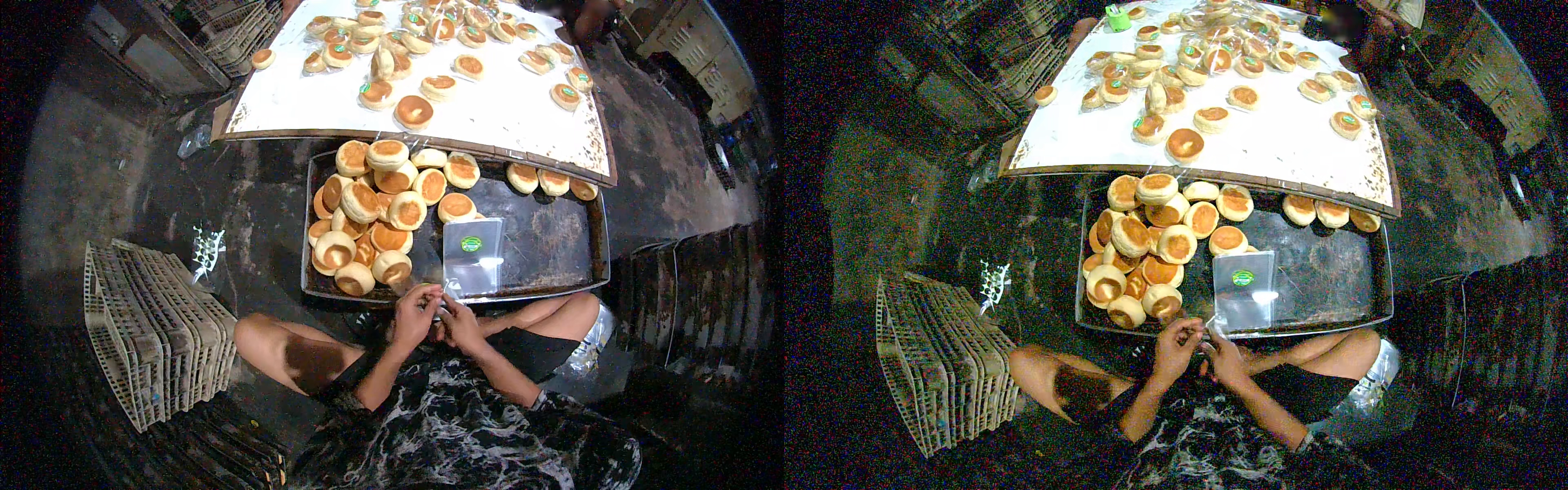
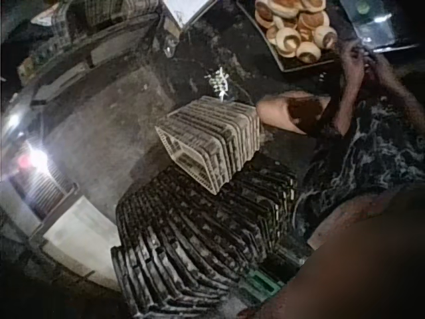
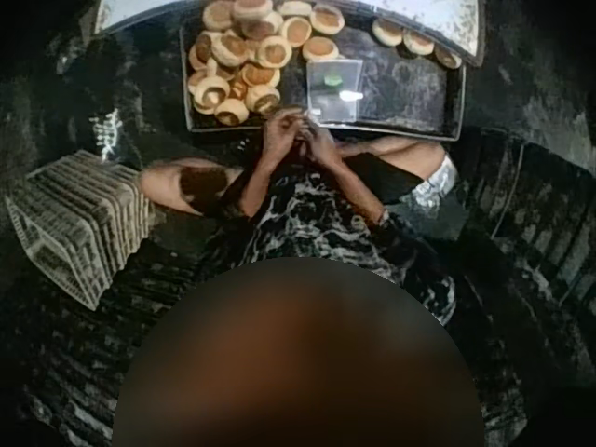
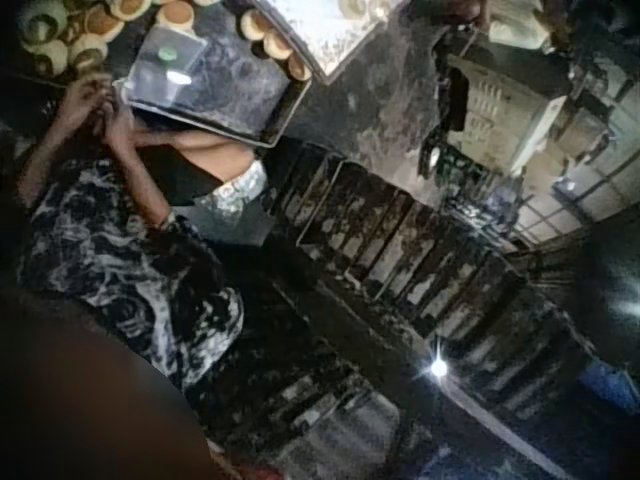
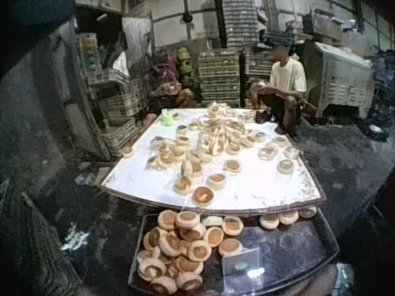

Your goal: The person sits on the floor and packages small round buns into clear plastic bags. They pick up a bun, place it in a bag, and seal it before setting it aside on a nearby table. The process is repeated continuously with other workers visible in the background.

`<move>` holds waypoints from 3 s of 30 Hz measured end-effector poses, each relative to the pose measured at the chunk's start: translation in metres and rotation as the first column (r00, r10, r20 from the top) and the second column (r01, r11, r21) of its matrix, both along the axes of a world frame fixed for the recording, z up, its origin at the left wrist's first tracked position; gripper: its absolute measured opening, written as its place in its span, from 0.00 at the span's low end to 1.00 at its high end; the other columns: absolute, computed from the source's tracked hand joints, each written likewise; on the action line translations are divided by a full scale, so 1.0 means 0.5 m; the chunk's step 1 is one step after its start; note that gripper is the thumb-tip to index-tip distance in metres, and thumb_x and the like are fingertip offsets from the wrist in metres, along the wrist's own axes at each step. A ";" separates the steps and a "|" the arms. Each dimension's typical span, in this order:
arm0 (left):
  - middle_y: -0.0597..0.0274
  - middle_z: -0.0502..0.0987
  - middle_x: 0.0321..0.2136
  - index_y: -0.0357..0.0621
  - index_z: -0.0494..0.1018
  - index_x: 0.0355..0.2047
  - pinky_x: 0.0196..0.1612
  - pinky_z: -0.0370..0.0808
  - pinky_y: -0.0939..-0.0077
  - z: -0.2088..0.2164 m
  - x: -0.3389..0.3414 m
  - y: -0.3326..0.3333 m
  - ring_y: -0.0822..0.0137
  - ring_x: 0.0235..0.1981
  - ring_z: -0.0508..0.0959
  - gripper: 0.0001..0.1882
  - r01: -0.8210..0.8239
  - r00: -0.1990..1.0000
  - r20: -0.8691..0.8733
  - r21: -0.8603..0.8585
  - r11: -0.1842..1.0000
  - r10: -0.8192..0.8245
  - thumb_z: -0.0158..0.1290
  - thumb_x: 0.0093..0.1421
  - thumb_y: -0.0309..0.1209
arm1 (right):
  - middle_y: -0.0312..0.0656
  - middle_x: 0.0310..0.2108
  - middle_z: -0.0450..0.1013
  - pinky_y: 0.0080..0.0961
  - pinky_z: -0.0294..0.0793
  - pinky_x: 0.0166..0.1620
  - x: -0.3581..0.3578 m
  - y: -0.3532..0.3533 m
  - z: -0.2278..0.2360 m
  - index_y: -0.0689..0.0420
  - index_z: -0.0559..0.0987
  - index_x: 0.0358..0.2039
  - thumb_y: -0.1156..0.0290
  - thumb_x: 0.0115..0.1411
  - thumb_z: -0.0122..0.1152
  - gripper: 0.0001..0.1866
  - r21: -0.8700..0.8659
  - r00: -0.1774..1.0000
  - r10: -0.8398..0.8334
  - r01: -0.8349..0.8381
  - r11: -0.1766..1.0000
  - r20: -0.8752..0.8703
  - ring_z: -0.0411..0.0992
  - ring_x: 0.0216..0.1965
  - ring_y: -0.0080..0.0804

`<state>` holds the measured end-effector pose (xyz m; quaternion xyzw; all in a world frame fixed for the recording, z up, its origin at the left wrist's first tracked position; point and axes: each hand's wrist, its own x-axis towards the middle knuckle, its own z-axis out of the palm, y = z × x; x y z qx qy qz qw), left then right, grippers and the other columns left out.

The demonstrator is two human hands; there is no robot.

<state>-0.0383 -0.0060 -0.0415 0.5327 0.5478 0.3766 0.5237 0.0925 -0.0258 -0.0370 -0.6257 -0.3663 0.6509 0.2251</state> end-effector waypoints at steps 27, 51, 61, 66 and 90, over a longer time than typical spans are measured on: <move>0.57 0.71 0.33 0.44 0.65 0.39 0.38 0.71 0.60 -0.014 -0.233 0.019 0.59 0.34 0.72 0.14 -0.471 0.379 0.690 -0.430 0.770 0.617 0.41 0.55 0.36 | 0.47 0.55 0.53 0.34 0.65 0.47 -0.157 0.105 0.001 0.58 0.53 0.55 0.63 0.55 0.51 0.30 0.248 0.862 0.374 -0.301 0.921 -0.342 0.58 0.53 0.39; 0.54 0.66 0.45 0.39 0.58 0.50 0.54 0.59 0.64 0.028 -0.039 -0.001 0.58 0.49 0.65 0.26 -0.204 0.214 0.789 -0.540 0.817 0.575 0.44 0.48 0.33 | 0.50 0.48 0.61 0.28 0.58 0.53 -0.104 0.069 0.031 0.65 0.55 0.52 0.68 0.39 0.70 0.43 0.623 0.955 -0.279 0.281 0.730 -0.104 0.59 0.51 0.34; 0.56 0.62 0.50 0.40 0.51 0.55 0.54 0.59 0.67 0.048 -0.063 -0.069 0.62 0.50 0.63 0.29 0.594 0.526 0.850 -0.396 0.700 0.034 0.44 0.56 0.37 | 0.51 0.23 0.72 0.32 0.70 0.28 0.001 0.208 0.053 0.61 0.76 0.30 0.71 0.51 0.50 0.09 0.582 0.929 0.080 -0.291 0.759 0.361 0.72 0.23 0.43; 0.56 0.58 0.53 0.39 0.49 0.56 0.53 0.59 0.71 0.047 -0.096 -0.058 0.64 0.51 0.63 0.32 0.534 0.832 0.425 -0.440 0.722 -0.356 0.48 0.56 0.38 | 0.52 0.42 0.68 0.29 0.65 0.46 0.011 0.322 0.346 0.61 0.70 0.43 0.74 0.50 0.54 0.17 0.970 0.970 -0.241 0.073 0.233 -0.016 0.67 0.43 0.45; 0.58 0.71 0.36 0.39 0.64 0.46 0.38 0.66 0.75 0.510 -0.694 0.293 0.67 0.38 0.71 0.20 -0.601 0.631 -0.409 0.281 0.749 0.660 0.46 0.53 0.34 | 0.54 0.30 0.71 0.40 0.68 0.37 0.102 0.247 -0.211 0.66 0.68 0.40 0.71 0.38 0.67 0.28 0.362 0.729 -0.263 0.021 0.932 0.633 0.70 0.32 0.49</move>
